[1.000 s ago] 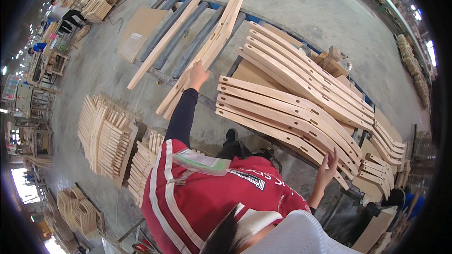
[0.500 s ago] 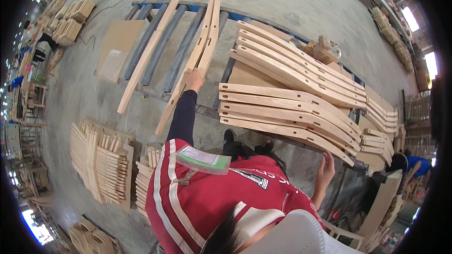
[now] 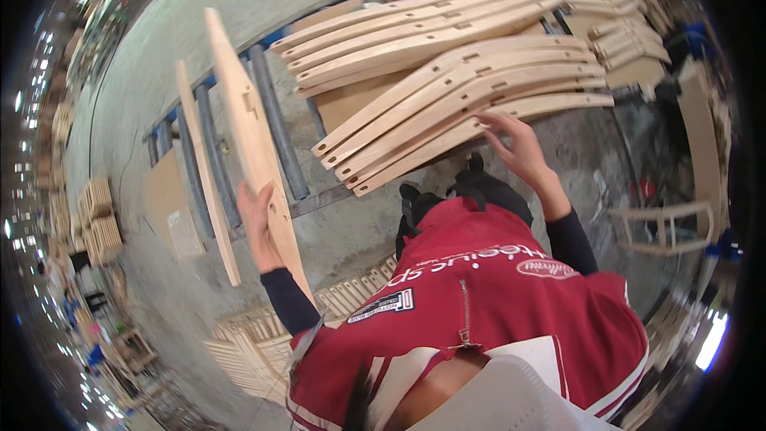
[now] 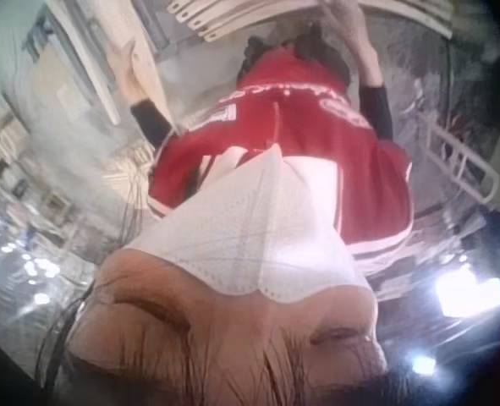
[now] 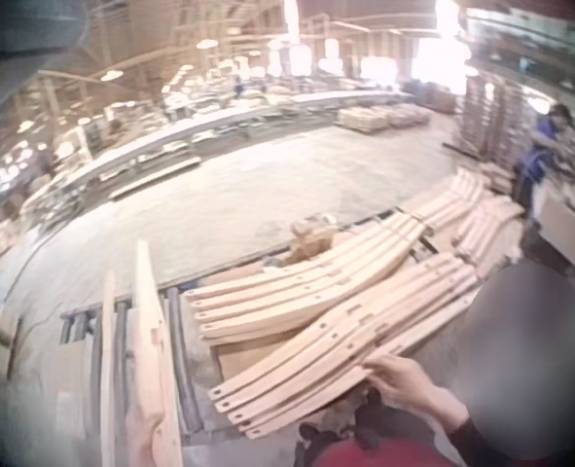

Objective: The person applies glue to pre-drilled holes in curved wooden chair parts using a small brush and a can of adhesive. They repeatedly pick up parts, apply glue to the holes, and place them back on the workbench.

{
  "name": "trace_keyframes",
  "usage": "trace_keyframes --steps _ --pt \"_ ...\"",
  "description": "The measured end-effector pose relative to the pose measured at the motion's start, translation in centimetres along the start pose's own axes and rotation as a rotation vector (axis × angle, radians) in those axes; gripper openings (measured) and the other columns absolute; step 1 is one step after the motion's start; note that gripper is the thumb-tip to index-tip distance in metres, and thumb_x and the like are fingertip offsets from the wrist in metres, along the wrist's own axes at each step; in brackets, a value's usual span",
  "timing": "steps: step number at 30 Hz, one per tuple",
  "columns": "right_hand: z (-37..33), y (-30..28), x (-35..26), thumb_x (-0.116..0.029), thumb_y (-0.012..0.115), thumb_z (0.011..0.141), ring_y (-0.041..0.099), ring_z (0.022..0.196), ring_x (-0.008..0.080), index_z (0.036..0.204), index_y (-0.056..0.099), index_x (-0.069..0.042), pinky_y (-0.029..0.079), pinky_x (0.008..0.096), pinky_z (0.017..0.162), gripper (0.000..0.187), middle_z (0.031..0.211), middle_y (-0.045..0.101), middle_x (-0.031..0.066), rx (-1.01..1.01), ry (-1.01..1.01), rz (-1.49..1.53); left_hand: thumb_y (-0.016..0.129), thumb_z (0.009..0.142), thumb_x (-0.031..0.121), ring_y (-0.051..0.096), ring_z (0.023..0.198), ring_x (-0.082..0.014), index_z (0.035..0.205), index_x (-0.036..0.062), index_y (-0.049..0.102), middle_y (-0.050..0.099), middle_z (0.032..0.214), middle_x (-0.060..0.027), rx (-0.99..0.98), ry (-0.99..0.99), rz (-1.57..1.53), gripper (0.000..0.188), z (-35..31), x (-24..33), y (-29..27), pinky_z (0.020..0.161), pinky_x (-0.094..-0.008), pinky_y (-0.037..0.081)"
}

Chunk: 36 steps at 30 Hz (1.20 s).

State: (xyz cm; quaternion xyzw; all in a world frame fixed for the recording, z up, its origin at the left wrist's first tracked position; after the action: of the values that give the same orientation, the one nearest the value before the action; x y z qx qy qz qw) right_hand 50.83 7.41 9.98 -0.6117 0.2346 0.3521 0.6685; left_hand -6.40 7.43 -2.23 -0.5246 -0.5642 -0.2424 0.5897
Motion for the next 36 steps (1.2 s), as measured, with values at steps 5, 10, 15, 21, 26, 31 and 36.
trace_keyframes --steps 5,10,15,21,26,31,36 --pt "6.0 4.8 -9.2 -0.012 0.061 0.096 0.066 0.106 0.0174 0.133 0.057 -0.005 0.053 0.0319 0.093 0.037 0.121 0.067 0.0093 -0.157 -0.225 0.494 0.075 0.084 0.011 0.063 0.100 -0.0201 0.136 -0.0006 0.043 0.064 0.115 -0.0174 -0.007 0.165 -0.099 0.062 -9.1 16.3 1.2 0.082 -0.0289 0.051" --pt "10.9 3.5 -23.3 -0.037 0.069 0.090 0.063 0.113 0.0350 0.139 0.044 0.007 0.051 0.0402 0.097 0.070 0.128 0.060 0.0249 0.019 -0.511 0.700 0.076 0.084 0.015 0.062 0.096 -0.0168 0.137 0.0020 0.038 0.061 0.119 -0.0155 0.036 0.581 -0.217 0.066 -14.0 28.5 6.8 0.074 -0.0269 0.051" --pt "13.1 -1.4 -29.3 -0.031 0.080 0.071 0.065 0.099 0.0389 0.117 0.048 0.010 0.052 0.0436 0.086 0.069 0.102 0.062 0.0319 0.216 -0.420 0.762 0.074 0.084 0.012 0.053 0.118 -0.0225 0.148 0.0018 0.026 0.045 0.140 -0.0153 0.034 0.878 -0.095 0.081 -17.0 35.9 14.6 0.096 -0.0361 0.046" --pt "14.3 -12.4 -23.1 -0.009 0.071 0.060 0.069 0.081 0.0359 0.111 0.054 0.001 0.054 0.0432 0.074 0.055 0.082 0.067 0.0188 0.258 -0.595 0.421 0.076 0.082 0.009 0.040 0.135 -0.0310 0.150 0.0028 0.023 0.029 0.151 -0.0188 0.140 1.296 0.461 0.087 -18.6 41.6 20.3 0.108 -0.0481 0.042" --pt "11.0 -16.3 -16.2 -0.005 0.069 0.060 0.068 0.082 0.0364 0.116 0.058 -0.001 0.054 0.0440 0.073 0.058 0.084 0.068 0.0189 -0.008 -0.659 0.155 0.082 0.076 0.046 0.021 0.141 -0.0446 0.146 -0.0081 0.020 0.019 0.150 -0.0246 1.246 1.559 0.888 0.108 -22.9 43.6 13.4 0.114 -0.0610 0.027" --pt "7.3 -15.9 -4.0 -0.004 0.068 0.065 0.067 0.087 0.0381 0.121 0.058 -0.002 0.053 0.0456 0.075 0.057 0.089 0.068 0.0201 -0.263 -0.497 -0.136 0.077 0.082 0.040 0.049 0.120 -0.0345 0.126 -0.0046 0.051 0.058 0.118 -0.0164 0.601 1.134 0.588 0.068 -14.5 34.9 13.7 0.105 -0.0595 0.037" --pt "5.4 -14.2 7.7 -0.005 0.074 0.062 0.066 0.090 0.0359 0.127 0.056 -0.007 0.054 0.0442 0.073 0.067 0.096 0.066 0.0172 -0.541 -0.320 -0.295 0.080 0.066 0.018 0.067 0.085 -0.0318 0.103 0.0089 0.067 0.069 0.092 -0.0109 0.053 1.142 0.904 0.041 -17.6 24.6 27.1 0.075 -0.0412 0.053"
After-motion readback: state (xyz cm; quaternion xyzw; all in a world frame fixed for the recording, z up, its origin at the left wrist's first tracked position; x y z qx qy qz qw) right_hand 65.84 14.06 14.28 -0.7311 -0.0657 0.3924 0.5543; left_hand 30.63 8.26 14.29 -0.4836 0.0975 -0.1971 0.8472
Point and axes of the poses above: each hand's wrist, its own z-axis towards the middle knuckle, its own y-axis out of the palm, x = y × z, the point moved 7 cm from there along z, towards the middle knuckle
